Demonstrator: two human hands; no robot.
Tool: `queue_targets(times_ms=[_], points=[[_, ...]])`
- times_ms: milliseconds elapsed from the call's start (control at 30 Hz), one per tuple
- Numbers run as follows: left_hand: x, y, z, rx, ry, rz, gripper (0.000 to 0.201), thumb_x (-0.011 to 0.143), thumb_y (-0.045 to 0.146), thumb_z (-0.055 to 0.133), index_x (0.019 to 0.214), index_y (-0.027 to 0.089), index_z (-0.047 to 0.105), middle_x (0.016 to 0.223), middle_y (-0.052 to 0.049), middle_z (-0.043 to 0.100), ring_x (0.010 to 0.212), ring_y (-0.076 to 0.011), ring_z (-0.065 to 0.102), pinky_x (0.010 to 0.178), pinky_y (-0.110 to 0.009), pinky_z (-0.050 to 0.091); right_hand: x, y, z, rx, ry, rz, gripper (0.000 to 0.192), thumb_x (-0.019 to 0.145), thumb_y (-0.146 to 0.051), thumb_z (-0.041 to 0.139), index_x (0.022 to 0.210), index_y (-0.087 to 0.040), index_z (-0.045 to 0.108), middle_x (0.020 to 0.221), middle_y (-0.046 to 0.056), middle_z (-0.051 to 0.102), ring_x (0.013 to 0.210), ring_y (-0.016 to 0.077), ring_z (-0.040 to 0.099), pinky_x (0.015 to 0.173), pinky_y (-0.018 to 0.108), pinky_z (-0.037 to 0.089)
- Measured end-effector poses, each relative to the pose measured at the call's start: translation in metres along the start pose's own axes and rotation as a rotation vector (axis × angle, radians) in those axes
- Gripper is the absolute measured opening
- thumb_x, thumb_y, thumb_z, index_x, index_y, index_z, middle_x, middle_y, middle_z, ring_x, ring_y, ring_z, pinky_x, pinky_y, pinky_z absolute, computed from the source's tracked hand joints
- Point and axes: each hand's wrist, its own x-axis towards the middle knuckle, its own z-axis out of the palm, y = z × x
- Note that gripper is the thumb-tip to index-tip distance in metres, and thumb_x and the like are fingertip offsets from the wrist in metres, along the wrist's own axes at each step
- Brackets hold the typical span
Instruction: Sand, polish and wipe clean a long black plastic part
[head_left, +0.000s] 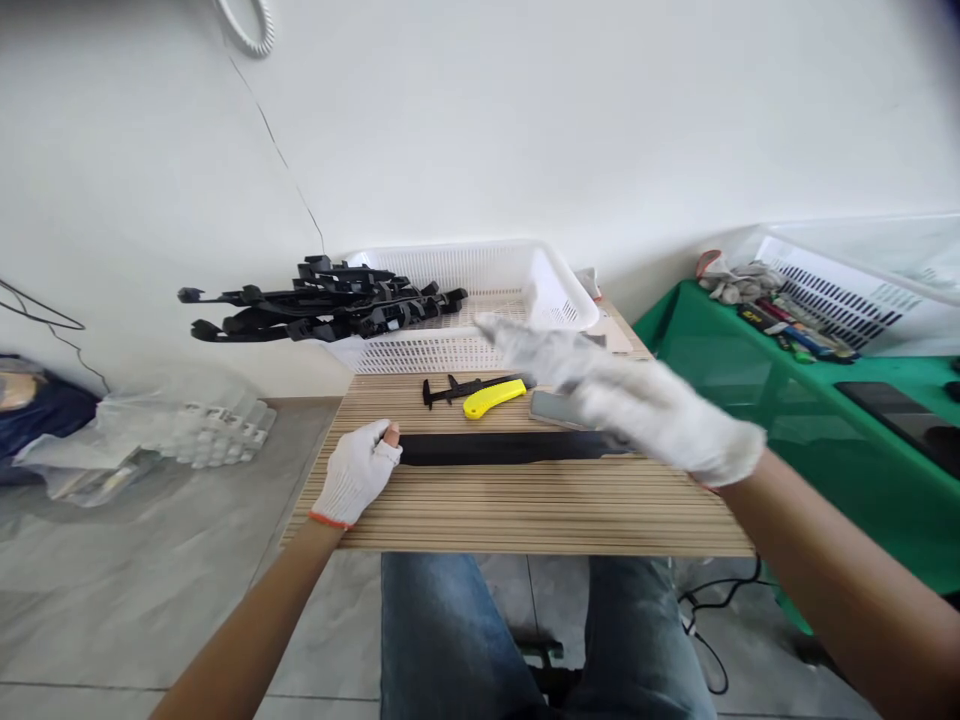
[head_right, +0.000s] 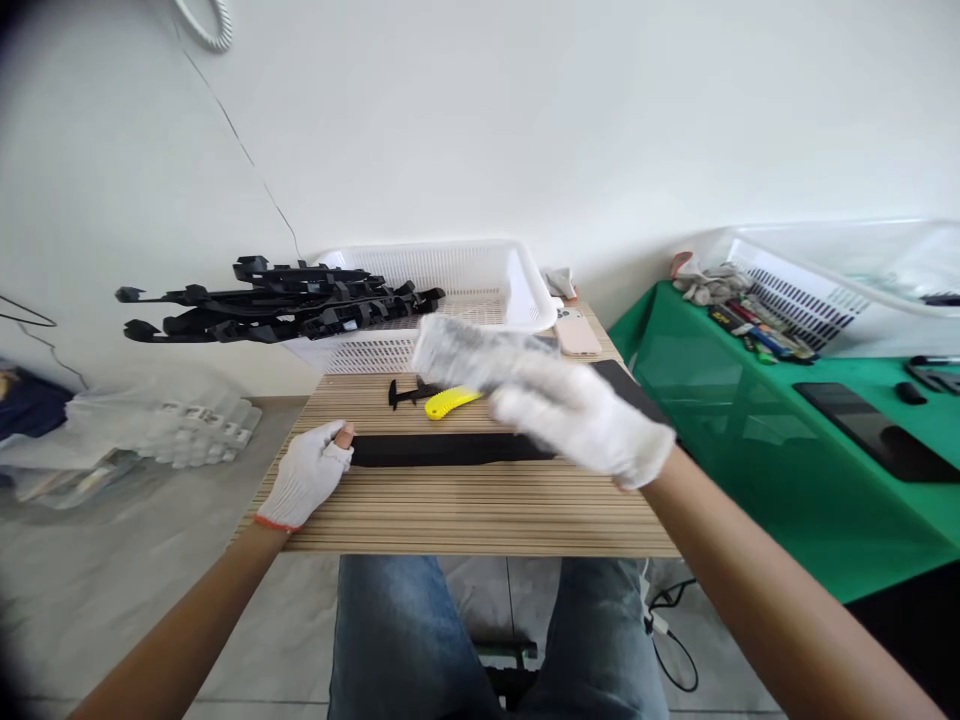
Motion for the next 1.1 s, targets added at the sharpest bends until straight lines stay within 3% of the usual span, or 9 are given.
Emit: queue_targets(times_ms=[67, 133, 300, 433, 567, 733, 967, 1033, 1100], points=[[0.000, -0.001, 0.000, -0.031, 0.016, 0.004, 0.039, 0.090, 0.051, 0.034, 0.064, 0.023, 0.042, 0.060, -0.002, 0.056, 0.059, -0.0187, 0.052, 0.058, -0.029, 0.031, -0.004, 0.000, 0.032, -0.052, -0.170, -0.211, 0.049, 0.096, -0.055, 0.050, 0.129, -0.024, 0.068, 0.138, 0.006, 0.063, 0.133, 0.0277, 0.054, 0.112, 0.045, 0.043], [-0.001, -0.003, -0.001, -0.095, 0.032, 0.044, 0.039, 0.090, 0.051, 0.034, 0.065, 0.023, 0.043, 0.058, -0.002, 0.054, 0.058, -0.0184, 0.051, 0.058, -0.029, 0.032, -0.005, -0.002, 0.065, -0.181, -0.253, -0.374, 0.045, 0.102, -0.041, 0.043, 0.134, -0.018, 0.065, 0.144, 0.010, 0.058, 0.136, 0.0313, 0.051, 0.112, 0.052, 0.042], [-0.002, -0.014, 0.002, -0.176, 0.087, 0.179, 0.042, 0.090, 0.054, 0.034, 0.062, 0.024, 0.043, 0.054, -0.001, 0.052, 0.056, -0.0185, 0.051, 0.058, -0.030, 0.036, 0.010, -0.029, 0.121, -0.314, -0.091, -0.521, 0.043, 0.105, -0.035, 0.040, 0.138, -0.016, 0.061, 0.145, 0.010, 0.056, 0.134, 0.0317, 0.051, 0.106, 0.050, 0.046], [0.000, -0.022, 0.006, -0.232, 0.150, 0.141, 0.048, 0.089, 0.059, 0.033, 0.069, 0.022, 0.056, 0.067, -0.006, 0.067, 0.068, -0.0228, 0.062, 0.066, -0.032, 0.046, 0.041, -0.064, 0.152, -0.286, -0.024, -0.618, 0.045, 0.105, -0.040, 0.042, 0.133, -0.012, 0.064, 0.145, 0.009, 0.057, 0.130, 0.0333, 0.053, 0.101, 0.050, 0.048], [0.001, -0.025, 0.004, -0.260, 0.160, 0.068, 0.060, 0.090, 0.067, 0.024, 0.064, 0.023, 0.054, 0.061, -0.005, 0.064, 0.062, -0.0212, 0.059, 0.059, -0.030, 0.044, 0.059, -0.081, 0.172, -0.279, 0.031, -0.629, 0.046, 0.104, -0.042, 0.044, 0.129, -0.011, 0.066, 0.145, 0.010, 0.057, 0.128, 0.0350, 0.054, 0.098, 0.052, 0.049], [-0.002, -0.020, -0.002, -0.164, 0.190, 0.061, 0.059, 0.091, 0.067, 0.024, 0.059, 0.023, 0.049, 0.053, -0.003, 0.057, 0.057, -0.0199, 0.055, 0.057, -0.030, 0.042, 0.043, -0.056, 0.161, -0.261, 0.074, -0.635, 0.045, 0.105, -0.039, 0.041, 0.132, -0.012, 0.064, 0.143, 0.007, 0.059, 0.128, 0.0321, 0.055, 0.097, 0.048, 0.050], [-0.003, -0.014, -0.004, -0.069, 0.145, 0.094, 0.051, 0.096, 0.052, 0.029, 0.066, 0.022, 0.058, 0.052, 0.000, 0.056, 0.053, -0.0180, 0.057, 0.054, -0.027, 0.041, -0.009, 0.020, 0.099, -0.355, 0.021, -0.585, 0.041, 0.105, -0.034, 0.040, 0.134, -0.015, 0.063, 0.142, 0.007, 0.060, 0.126, 0.0309, 0.057, 0.100, 0.048, 0.049], [-0.001, -0.016, -0.004, -0.003, 0.199, 0.129, 0.045, 0.096, 0.047, 0.034, 0.074, 0.021, 0.063, 0.060, -0.002, 0.064, 0.059, -0.0189, 0.062, 0.058, -0.028, 0.044, -0.015, 0.032, 0.089, -0.353, 0.018, -0.588, 0.041, 0.105, -0.034, 0.040, 0.134, -0.016, 0.063, 0.141, 0.007, 0.061, 0.125, 0.0311, 0.058, 0.098, 0.048, 0.050], [-0.001, -0.010, -0.007, 0.072, 0.356, 0.226, 0.035, 0.094, 0.041, 0.041, 0.083, 0.020, 0.067, 0.078, -0.005, 0.073, 0.072, -0.0210, 0.068, 0.067, -0.030, 0.049, -0.014, 0.038, 0.088, -0.329, 0.021, -0.589, 0.041, 0.105, -0.035, 0.040, 0.134, -0.016, 0.063, 0.140, 0.007, 0.061, 0.124, 0.0301, 0.059, 0.098, 0.047, 0.051]])
